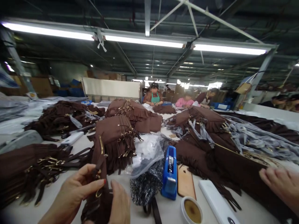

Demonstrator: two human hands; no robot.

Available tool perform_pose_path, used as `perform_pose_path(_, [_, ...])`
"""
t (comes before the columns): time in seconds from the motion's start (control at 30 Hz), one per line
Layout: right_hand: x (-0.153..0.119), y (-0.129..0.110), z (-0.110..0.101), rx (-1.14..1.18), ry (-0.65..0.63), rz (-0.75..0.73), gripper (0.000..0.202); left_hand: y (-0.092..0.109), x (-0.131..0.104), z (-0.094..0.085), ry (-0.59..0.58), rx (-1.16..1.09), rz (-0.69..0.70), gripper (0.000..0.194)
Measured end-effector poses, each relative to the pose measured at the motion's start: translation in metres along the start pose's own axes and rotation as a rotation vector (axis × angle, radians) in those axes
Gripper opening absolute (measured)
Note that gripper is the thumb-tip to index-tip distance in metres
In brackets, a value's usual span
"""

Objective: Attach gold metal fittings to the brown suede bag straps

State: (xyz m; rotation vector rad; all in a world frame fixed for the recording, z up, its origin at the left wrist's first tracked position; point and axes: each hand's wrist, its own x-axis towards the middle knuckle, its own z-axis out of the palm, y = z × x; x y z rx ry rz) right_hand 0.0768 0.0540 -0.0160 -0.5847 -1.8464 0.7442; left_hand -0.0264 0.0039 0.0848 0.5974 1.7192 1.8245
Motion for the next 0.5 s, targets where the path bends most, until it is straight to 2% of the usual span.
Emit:
perform_pose_path(0.13, [0.009,-0.008,0.004,0.142,0.052,0.051,0.040,-0.015,-0.008,0.005,-0.111,0.081,0.030,0.028])
perform_pose_path(0.2, [0.013,-0.007,-0.003,0.291,-0.017,0.070,0.027,-0.015,-0.009,0.001,-0.175,0.172,0.084,0.026])
perform_pose_path(0.27, [0.016,-0.005,-0.013,0.393,-0.109,0.120,0.018,-0.010,-0.008,-0.004,-0.205,0.348,0.229,0.023])
perform_pose_path(0.4, [0.012,0.001,-0.019,0.385,-0.167,0.150,0.027,0.004,0.001,-0.015,-0.295,0.697,0.599,0.028])
perform_pose_path(0.5, [-0.001,-0.003,-0.009,0.342,-0.063,0.108,0.039,0.004,0.011,-0.021,-0.433,0.781,0.632,0.039])
